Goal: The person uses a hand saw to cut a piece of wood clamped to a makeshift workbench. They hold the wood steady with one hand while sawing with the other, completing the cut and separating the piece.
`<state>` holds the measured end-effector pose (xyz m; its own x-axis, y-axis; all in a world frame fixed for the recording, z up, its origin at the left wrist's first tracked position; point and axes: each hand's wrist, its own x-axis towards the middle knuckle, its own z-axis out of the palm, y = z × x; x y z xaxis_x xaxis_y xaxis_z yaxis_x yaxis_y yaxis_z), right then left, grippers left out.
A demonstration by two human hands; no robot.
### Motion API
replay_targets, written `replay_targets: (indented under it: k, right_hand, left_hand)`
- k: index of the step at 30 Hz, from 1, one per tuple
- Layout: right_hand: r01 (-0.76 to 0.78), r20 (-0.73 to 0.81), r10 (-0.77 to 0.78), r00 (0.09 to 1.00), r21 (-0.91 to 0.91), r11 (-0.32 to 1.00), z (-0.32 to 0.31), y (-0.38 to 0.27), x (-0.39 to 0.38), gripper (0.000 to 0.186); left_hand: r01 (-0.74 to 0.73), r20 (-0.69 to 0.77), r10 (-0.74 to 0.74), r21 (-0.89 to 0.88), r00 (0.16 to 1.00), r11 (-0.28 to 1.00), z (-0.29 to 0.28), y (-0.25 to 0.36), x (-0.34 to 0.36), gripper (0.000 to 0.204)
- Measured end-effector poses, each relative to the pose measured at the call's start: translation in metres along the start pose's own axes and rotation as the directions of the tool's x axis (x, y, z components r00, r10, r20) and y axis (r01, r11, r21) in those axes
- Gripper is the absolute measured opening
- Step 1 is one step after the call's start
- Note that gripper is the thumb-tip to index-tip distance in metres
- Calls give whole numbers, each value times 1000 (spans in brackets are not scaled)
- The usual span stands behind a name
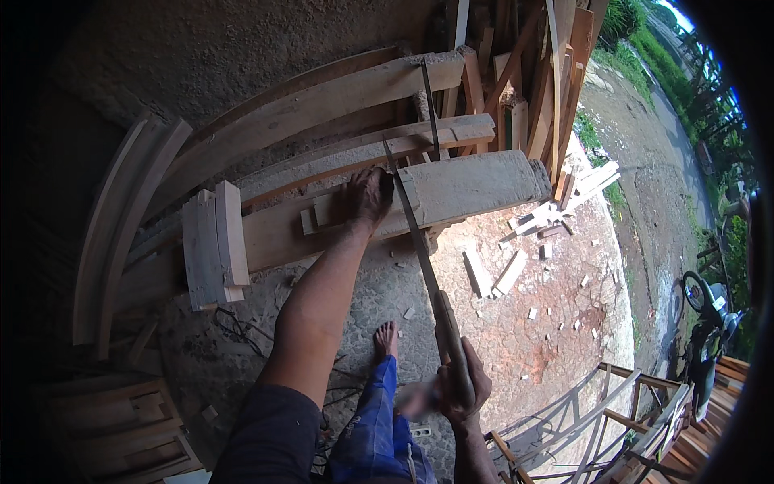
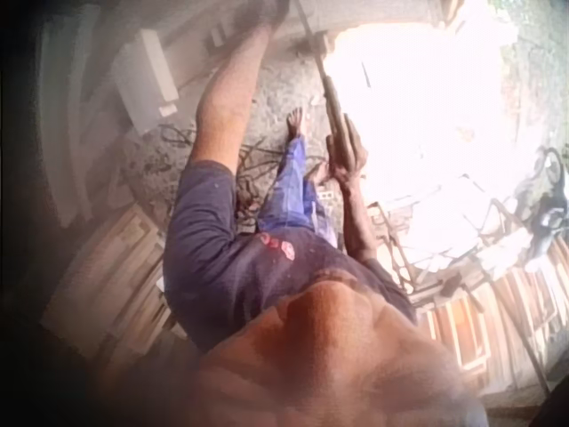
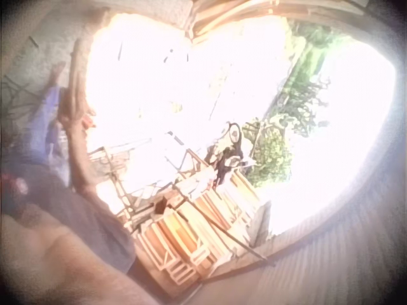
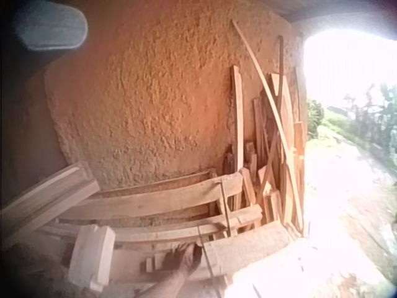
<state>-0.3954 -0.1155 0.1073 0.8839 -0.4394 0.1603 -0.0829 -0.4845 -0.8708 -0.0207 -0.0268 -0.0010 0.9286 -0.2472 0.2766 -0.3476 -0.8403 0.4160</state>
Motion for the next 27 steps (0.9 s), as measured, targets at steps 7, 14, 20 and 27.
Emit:
replay_targets:
  k: [7,14,20,27]
  right_hand:
    - [64,5,-63,998,-57,996,-1,1,1,48]
    - [-5,8,5,1000,-36,999,-1,-4,8,53]
    - [0,23,2,1000,-82,997,-12,-7,-2,49]
    - [62,12,-61,998,-108,992,1,-5,25,47]
  left_hand:
    - [48,70,-50,29,996,998,-6,5,-3,24]
    - [28,91,-29,16,995,999,-11,8,-2,26]
    - [22,30,-23,22,999,1000,-12,7,-1,26]
    - [31,67,-33,21,997,999,-10,12,-1,27]
